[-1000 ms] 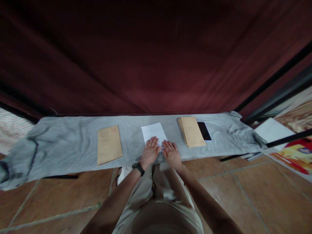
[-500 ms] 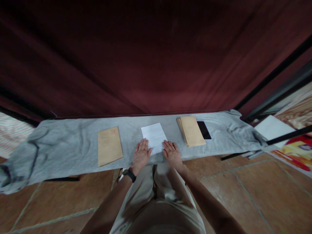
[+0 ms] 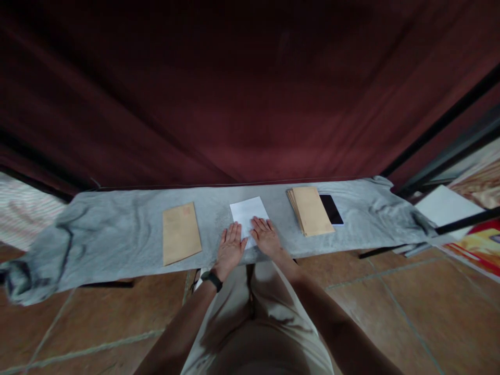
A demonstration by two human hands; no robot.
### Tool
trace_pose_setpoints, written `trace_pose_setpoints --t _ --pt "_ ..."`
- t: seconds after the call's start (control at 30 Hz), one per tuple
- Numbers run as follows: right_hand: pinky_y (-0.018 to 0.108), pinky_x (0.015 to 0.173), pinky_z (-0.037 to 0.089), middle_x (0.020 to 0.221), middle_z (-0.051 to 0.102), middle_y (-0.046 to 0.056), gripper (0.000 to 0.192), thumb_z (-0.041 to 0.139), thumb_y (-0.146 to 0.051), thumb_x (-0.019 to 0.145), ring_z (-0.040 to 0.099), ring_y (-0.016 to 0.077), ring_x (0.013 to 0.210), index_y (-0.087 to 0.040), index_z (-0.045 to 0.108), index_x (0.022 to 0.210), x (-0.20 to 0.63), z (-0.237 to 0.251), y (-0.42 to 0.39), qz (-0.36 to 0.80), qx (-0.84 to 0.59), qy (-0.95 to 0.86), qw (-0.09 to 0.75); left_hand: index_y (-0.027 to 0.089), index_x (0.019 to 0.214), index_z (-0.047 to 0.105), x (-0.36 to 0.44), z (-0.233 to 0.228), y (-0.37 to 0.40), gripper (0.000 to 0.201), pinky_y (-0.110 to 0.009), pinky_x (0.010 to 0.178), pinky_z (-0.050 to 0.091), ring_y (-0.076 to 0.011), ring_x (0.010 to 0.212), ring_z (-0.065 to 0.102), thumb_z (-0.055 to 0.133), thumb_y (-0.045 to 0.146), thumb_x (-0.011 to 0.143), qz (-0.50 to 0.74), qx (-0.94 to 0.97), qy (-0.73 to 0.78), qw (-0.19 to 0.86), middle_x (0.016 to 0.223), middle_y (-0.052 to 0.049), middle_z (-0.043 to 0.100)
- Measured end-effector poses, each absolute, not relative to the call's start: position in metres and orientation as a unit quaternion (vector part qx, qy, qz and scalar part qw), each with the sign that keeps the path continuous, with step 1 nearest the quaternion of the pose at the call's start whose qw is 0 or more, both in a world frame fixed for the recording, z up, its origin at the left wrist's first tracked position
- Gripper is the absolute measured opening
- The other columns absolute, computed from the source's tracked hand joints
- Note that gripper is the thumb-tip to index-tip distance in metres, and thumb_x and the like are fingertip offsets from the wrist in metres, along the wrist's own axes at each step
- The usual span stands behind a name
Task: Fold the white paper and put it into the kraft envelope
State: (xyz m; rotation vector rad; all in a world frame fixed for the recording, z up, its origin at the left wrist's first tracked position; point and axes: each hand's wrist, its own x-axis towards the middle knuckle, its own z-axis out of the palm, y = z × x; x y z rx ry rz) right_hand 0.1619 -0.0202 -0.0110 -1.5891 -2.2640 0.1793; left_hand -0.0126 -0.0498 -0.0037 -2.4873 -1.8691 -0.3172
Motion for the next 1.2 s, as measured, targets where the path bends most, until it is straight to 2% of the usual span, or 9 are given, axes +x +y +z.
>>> trace_pose_setpoints --t 0.47,0.6,0.77,0.93,1.1,1.2 --pt "0.049 0.12 0.024 0.154 0.047 0.009 0.048 0.033 -0.034 0.106 0.042 0.0272 0.142 -0.018 0.048 0.148 0.202 -0.013 -0.013 0.042 -0.634 -0.751 0.182 0.007 0.153 0.038 -0.012 -0.003 -0.05 0.061 -0.048 0.123 0.022 -0.0268 0.149 0.032 0.028 0.042 0.104 -0.118 -0.792 -0.599 0.003 0.158 -0.017 0.039" --pt "0.049 0.116 0.031 0.15 0.053 0.01 0.045 0.036 -0.031 0.104 0.047 0.0278 0.136 -0.019 0.054 0.143 0.203 -0.004 -0.003 0.068 -0.646 -0.737 0.186 0.008 0.152 0.039 -0.012 -0.003 -0.05 0.061 -0.049 0.123 0.023 -0.0274 0.149 0.032 0.03 0.042 0.103 -0.134 -0.79 -0.598 -0.011 0.156 -0.017 0.041" --pt "0.039 0.108 0.042 0.132 0.065 0.016 0.042 0.046 -0.021 0.095 0.059 0.0262 0.12 -0.016 0.062 0.134 0.194 0.009 0.03 0.155 -0.677 -0.683 0.228 0.008 0.152 0.04 -0.011 -0.001 -0.052 0.061 -0.05 0.123 0.022 -0.028 0.149 0.032 0.029 0.041 0.103 -0.135 -0.789 -0.599 -0.013 0.157 -0.016 0.04" --pt "0.029 0.086 0.052 0.103 0.075 0.01 0.033 0.05 -0.017 0.088 0.07 0.0219 0.094 -0.017 0.073 0.111 0.19 0.011 0.064 0.235 -0.708 -0.616 0.255 0.008 0.152 0.04 -0.011 -0.001 -0.053 0.061 -0.049 0.124 0.02 -0.0269 0.15 0.03 0.028 0.041 0.103 -0.129 -0.787 -0.604 -0.019 0.157 -0.016 0.04" --pt "0.023 0.069 0.05 0.083 0.077 0.005 0.021 0.058 -0.018 0.079 0.071 0.0187 0.079 -0.019 0.076 0.091 0.195 0.009 0.081 0.293 -0.71 -0.572 0.289 0.006 0.151 0.04 -0.01 0.001 -0.053 0.061 -0.049 0.124 0.02 -0.0274 0.15 0.03 0.029 0.042 0.103 -0.132 -0.786 -0.604 -0.022 0.158 -0.017 0.039" --pt "0.021 0.062 0.047 0.068 0.072 -0.001 0.012 0.061 -0.02 0.074 0.067 0.0161 0.069 -0.021 0.073 0.074 0.198 0.01 0.084 0.33 -0.691 -0.558 0.321 0.008 0.151 0.04 -0.011 0.0 -0.055 0.061 -0.049 0.124 0.02 -0.0273 0.15 0.031 0.031 0.043 0.103 -0.153 -0.782 -0.603 -0.033 0.158 -0.017 0.039"
